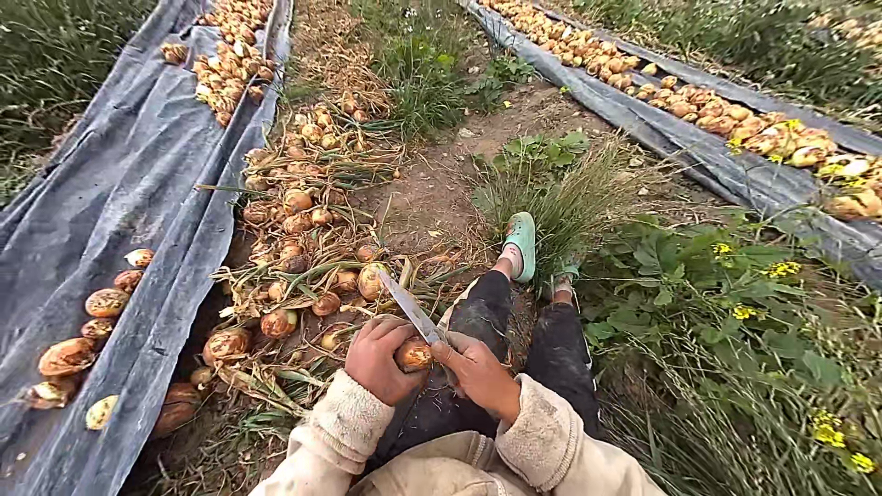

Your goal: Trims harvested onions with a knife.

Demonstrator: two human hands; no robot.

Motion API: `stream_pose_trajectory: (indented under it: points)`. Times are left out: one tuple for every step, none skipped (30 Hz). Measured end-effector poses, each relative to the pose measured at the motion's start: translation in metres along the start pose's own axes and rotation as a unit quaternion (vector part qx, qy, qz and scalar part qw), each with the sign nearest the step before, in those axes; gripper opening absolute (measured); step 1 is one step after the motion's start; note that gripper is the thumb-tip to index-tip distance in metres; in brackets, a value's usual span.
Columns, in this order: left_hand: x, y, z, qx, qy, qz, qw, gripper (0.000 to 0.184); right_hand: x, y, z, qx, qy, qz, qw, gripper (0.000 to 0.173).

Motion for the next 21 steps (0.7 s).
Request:
stream_pose_trajectory:
  points:
    - [0.003, 0.003, 0.003, 0.007, 0.018, -0.039, 0.999, 0.049, 0.001, -0.003, 0.000, -0.008, 0.017, 0.001, 1.000, 0.030]
    - [0.009, 0.007, 0.012, 0.033, 0.021, -0.075, 0.996, 0.051, 0.000, -0.006, -0.002, -0.010, 0.024, 0.008, 1.000, 0.033]
    - [0.018, 0.011, 0.025, 0.088, -0.004, -0.095, 0.992, 0.054, 0.001, -0.010, -0.006, -0.015, 0.024, 0.017, 0.999, 0.035]
    - [0.028, 0.015, 0.041, 0.156, -0.045, -0.110, 0.981, 0.058, 0.001, -0.014, -0.012, -0.024, 0.019, 0.020, 0.999, 0.035]
    - [0.038, 0.017, 0.058, 0.215, -0.102, -0.131, 0.963, 0.062, 0.003, -0.015, -0.020, -0.038, 0.008, 0.024, 0.999, 0.035]
    - [0.046, 0.018, 0.068, 0.249, -0.173, -0.164, 0.939, 0.064, 0.005, -0.014, -0.029, -0.057, -0.008, 0.030, 0.998, 0.034]
    - [0.052, 0.017, 0.071, 0.262, -0.255, -0.197, 0.910, 0.067, 0.005, -0.013, -0.038, -0.077, -0.024, 0.039, 0.996, 0.033]
    - [0.053, 0.015, 0.071, 0.256, -0.336, -0.226, 0.878, 0.068, 0.003, -0.010, -0.044, -0.093, -0.043, 0.050, 0.993, 0.032]
    - [0.051, 0.014, 0.069, 0.238, -0.405, -0.249, 0.847, 0.069, -0.001, -0.006, -0.046, -0.099, -0.064, 0.061, 0.991, 0.031]
    - [0.047, 0.012, 0.064, 0.216, -0.469, -0.253, 0.818, 0.069, -0.004, -0.002, -0.043, -0.095, -0.081, 0.062, 0.990, 0.034]
    - [0.040, 0.009, 0.057, 0.198, -0.515, -0.246, 0.797, 0.069, -0.007, 0.004, -0.036, -0.081, -0.089, 0.053, 0.991, 0.041]
    - [0.033, 0.006, 0.050, 0.187, -0.540, -0.234, 0.787, 0.070, -0.007, 0.009, -0.025, -0.058, -0.085, 0.034, 0.994, 0.051]
    - [0.026, 0.001, 0.044, 0.177, -0.547, -0.219, 0.788, 0.072, -0.006, 0.014, -0.013, -0.027, -0.072, 0.011, 0.997, 0.059]
    - [0.018, -0.005, 0.040, 0.172, -0.543, -0.202, 0.797, 0.073, -0.004, 0.016, -0.001, 0.009, -0.051, -0.015, 0.999, 0.060]
    - [0.010, -0.011, 0.037, 0.175, -0.531, -0.177, 0.810, 0.073, -0.003, 0.017, 0.009, 0.037, -0.025, -0.035, 0.998, 0.054]
    - [0.002, -0.017, 0.034, 0.179, -0.521, -0.147, 0.822, 0.071, -0.002, 0.017, 0.015, 0.055, -0.002, -0.045, 0.997, 0.048]
    - [-0.006, -0.023, 0.034, 0.177, -0.508, -0.109, 0.836, 0.071, -0.003, 0.018, 0.014, 0.056, 0.011, -0.045, 0.997, 0.044]
    - [-0.012, -0.029, 0.035, 0.171, -0.473, -0.068, 0.861, 0.070, -0.006, 0.017, 0.008, 0.043, 0.020, -0.038, 0.998, 0.044]
    - [-0.016, -0.033, 0.039, 0.160, -0.410, -0.033, 0.897, 0.069, -0.011, 0.016, -0.002, 0.018, 0.029, -0.027, 0.999, 0.041]
    - [-0.018, -0.035, 0.040, 0.137, -0.333, -0.001, 0.933, 0.067, -0.017, 0.014, -0.013, -0.013, 0.043, -0.019, 0.999, 0.032]
    - [-0.019, -0.036, 0.041, 0.118, -0.274, 0.022, 0.954, 0.065, -0.022, 0.013, -0.022, -0.040, 0.055, -0.016, 0.998, 0.023]
Point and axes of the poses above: each hand's wrist, its own y-axis towards the middle knuckle, its own x-axis out of the back of the hand, z = x × y, the point moved 8 cm from there along y, towards the middle knuckle
